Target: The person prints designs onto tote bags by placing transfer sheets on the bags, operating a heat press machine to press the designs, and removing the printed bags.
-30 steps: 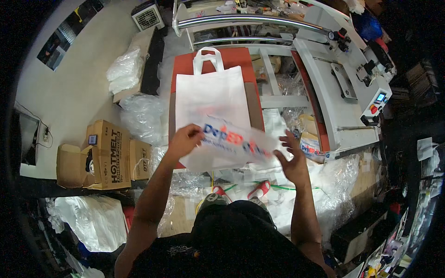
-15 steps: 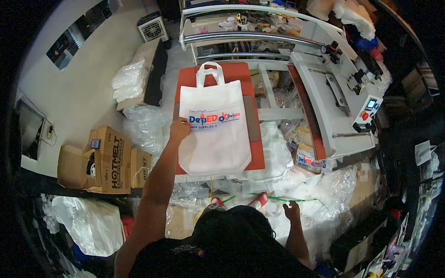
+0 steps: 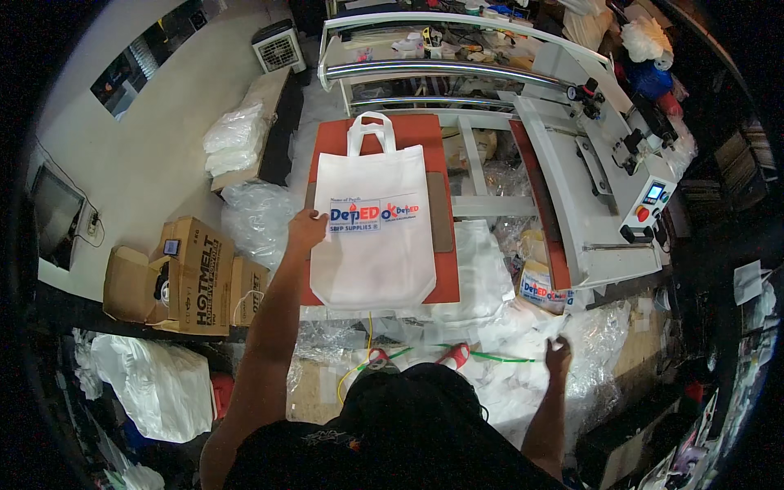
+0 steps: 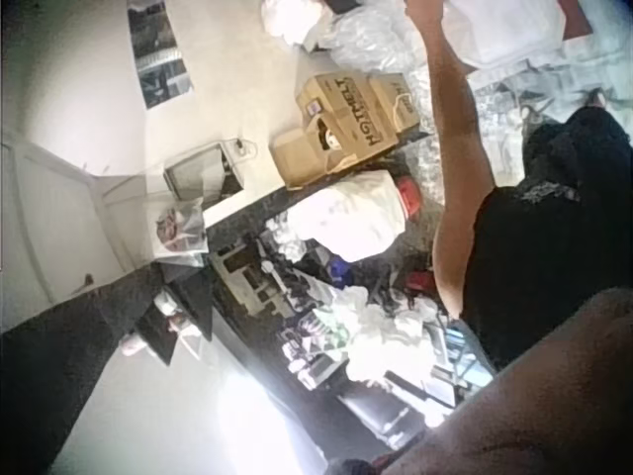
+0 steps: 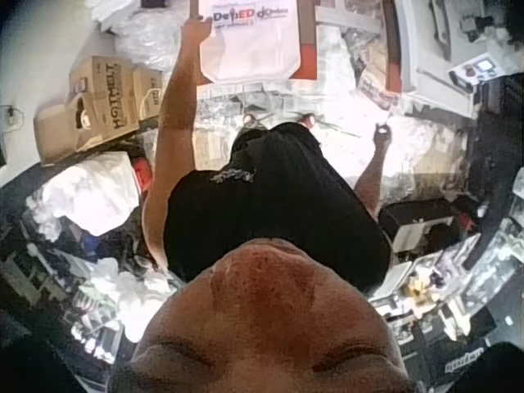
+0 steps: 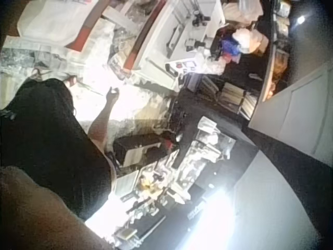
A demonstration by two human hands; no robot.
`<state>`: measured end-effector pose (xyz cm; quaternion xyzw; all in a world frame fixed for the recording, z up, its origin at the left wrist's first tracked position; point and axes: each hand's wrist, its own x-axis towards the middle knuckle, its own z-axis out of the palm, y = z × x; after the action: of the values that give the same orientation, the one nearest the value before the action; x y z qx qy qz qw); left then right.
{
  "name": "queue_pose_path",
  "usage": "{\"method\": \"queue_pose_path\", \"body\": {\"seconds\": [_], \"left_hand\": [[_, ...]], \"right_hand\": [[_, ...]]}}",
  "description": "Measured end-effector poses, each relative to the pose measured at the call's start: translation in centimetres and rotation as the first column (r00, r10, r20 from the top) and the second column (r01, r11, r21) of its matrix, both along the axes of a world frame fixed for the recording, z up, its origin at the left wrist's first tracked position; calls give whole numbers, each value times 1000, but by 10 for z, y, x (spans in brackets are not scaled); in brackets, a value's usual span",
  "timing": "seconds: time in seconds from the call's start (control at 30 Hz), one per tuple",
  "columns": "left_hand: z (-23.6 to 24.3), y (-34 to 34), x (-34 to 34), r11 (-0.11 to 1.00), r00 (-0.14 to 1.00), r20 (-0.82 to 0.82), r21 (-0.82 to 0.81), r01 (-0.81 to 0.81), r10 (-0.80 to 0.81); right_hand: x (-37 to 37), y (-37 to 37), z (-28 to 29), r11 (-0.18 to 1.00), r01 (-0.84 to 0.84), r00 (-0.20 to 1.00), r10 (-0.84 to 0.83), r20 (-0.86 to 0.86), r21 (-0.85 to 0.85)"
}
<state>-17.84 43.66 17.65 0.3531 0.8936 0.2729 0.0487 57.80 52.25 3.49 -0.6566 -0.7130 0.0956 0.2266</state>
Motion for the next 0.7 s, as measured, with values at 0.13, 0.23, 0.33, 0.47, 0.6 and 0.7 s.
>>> {"method": "queue_pose_path", "body": {"seconds": [0.13, 0.23, 0.33, 0.47, 0.6, 0.7], "left_hand": [[42, -29, 19, 941, 981, 196, 332, -65, -1], [9, -112, -24, 925, 980, 140, 335, -179, 139], [-36, -202, -44, 969, 975, 71, 121, -217, 210], [-90, -290, -15, 987, 988, -21, -59, -151, 150], [-137, -374, 19, 910, 981, -179, -389, -142, 77], [-183, -432, 29, 791, 935, -225, -606, 85, -273]], "right_hand": [[4, 100, 156, 922, 25, 986, -86, 143, 387], [-92, 143, 276, 884, -46, 975, -63, 214, 466], [-90, 211, 278, 898, -183, 947, 51, 317, 400], [-56, 266, 242, 943, -147, 795, -68, 603, 300], [-95, 248, 268, 989, 144, 859, -143, 492, 37], [-98, 241, 269, 983, 158, 881, -184, 437, 96]]}}
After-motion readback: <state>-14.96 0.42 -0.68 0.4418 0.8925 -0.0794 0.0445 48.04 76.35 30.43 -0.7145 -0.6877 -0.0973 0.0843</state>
